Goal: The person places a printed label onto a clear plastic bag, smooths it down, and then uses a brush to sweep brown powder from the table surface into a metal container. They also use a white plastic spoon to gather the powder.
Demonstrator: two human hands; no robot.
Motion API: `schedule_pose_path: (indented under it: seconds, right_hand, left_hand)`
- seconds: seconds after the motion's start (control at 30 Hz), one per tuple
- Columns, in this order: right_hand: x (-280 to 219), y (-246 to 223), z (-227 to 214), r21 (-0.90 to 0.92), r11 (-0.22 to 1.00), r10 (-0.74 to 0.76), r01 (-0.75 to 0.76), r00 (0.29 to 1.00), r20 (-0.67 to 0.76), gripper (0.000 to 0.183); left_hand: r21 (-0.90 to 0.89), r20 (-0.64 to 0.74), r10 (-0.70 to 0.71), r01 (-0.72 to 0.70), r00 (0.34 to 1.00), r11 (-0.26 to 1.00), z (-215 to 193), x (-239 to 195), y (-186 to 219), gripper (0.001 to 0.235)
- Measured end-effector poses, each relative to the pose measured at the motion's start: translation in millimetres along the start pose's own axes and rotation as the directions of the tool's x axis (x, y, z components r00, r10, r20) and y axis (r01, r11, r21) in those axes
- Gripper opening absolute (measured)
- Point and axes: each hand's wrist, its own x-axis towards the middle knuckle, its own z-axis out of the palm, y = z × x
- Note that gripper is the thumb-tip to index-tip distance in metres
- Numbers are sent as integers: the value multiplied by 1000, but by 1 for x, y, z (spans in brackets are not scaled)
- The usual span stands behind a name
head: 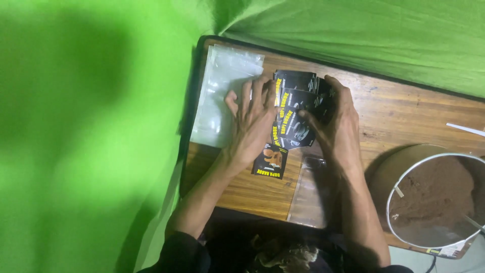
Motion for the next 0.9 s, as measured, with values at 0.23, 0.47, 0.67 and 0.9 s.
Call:
schedule_pose_path:
  seconds: [0.23, 0.47, 0.67, 0.9]
  right_hand:
    - [6, -7, -1, 15, 994, 110, -109, 990, -85, 71]
    - [6, -16, -6, 43, 996, 88, -84, 988, -129, 47]
    - [0, -18, -11, 102, 991, 101, -86, 983, -155, 39]
    - [-2, 26, -7, 444, 896, 139, -8, 955, -263, 34]
  left_hand:
    - [-13, 35, 26, -25, 999, 1000, -5, 0, 12, 47]
    - [-35, 77, 4, -2, 997, 999, -8, -7, 6, 55]
    - [16, 68, -28, 27, 997, 1000, -14, -11, -4, 60]
    - [-496, -56, -61, 25, 997, 868, -25, -41, 26, 88]
